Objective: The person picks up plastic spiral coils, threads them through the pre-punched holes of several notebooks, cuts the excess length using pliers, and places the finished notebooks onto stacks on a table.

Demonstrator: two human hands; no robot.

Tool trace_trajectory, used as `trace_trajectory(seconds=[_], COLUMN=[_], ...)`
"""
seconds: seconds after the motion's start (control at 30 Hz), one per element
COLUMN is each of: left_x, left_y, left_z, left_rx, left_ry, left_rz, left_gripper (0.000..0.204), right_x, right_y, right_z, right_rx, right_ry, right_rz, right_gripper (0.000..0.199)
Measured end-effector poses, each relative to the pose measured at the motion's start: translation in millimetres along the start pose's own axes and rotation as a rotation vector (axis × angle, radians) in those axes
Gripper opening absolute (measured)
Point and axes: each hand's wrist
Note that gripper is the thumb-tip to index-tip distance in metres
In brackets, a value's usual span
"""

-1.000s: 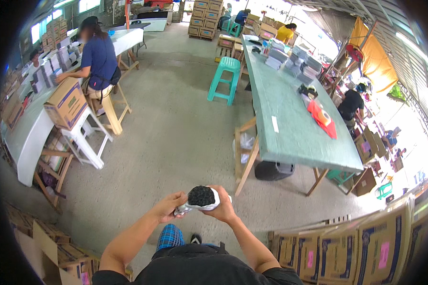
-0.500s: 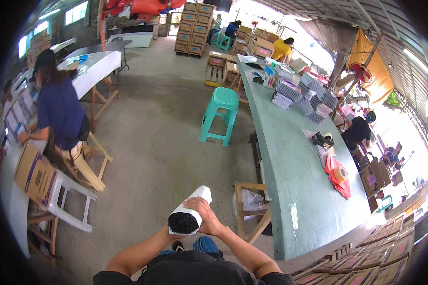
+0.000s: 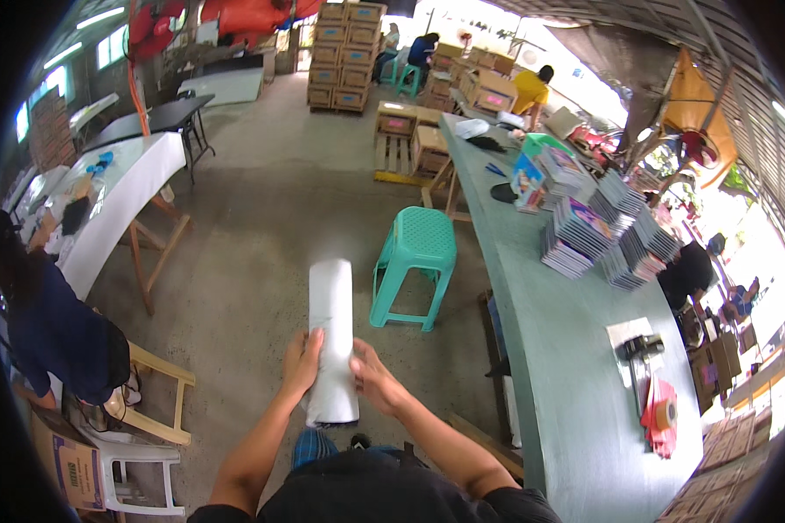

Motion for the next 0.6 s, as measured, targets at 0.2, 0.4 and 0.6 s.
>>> trace_trajectory(seconds=[0.2, 0.4, 0.6], left_x=[60, 124, 215], left_y=[-216, -441, -635], left_z=[44, 85, 96], left_rx=[0.073, -0.136, -0.283], left_ry=[-0.383, -0.155, -0.244], left_rz=[0.333, 0.314, 0.005], left_gripper=[0.027, 0.026, 0.047], right_x=[-26, -72, -146], right_y=[-232, -430, -552], right_z=[-50, -116, -210], right_rx=[0.122, 0.310, 0.474], right_ry=[0.029, -0.319, -0.476], right_rz=[-0.109, -0.126, -0.353], right_gripper=[0.090, 0.064, 0.072])
Point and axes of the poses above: each hand's wrist, its own y-axis away from the middle knuckle, its own z-axis out of the palm, x = y × z, and after that the axes turned 15 degrees about -z, right-handed
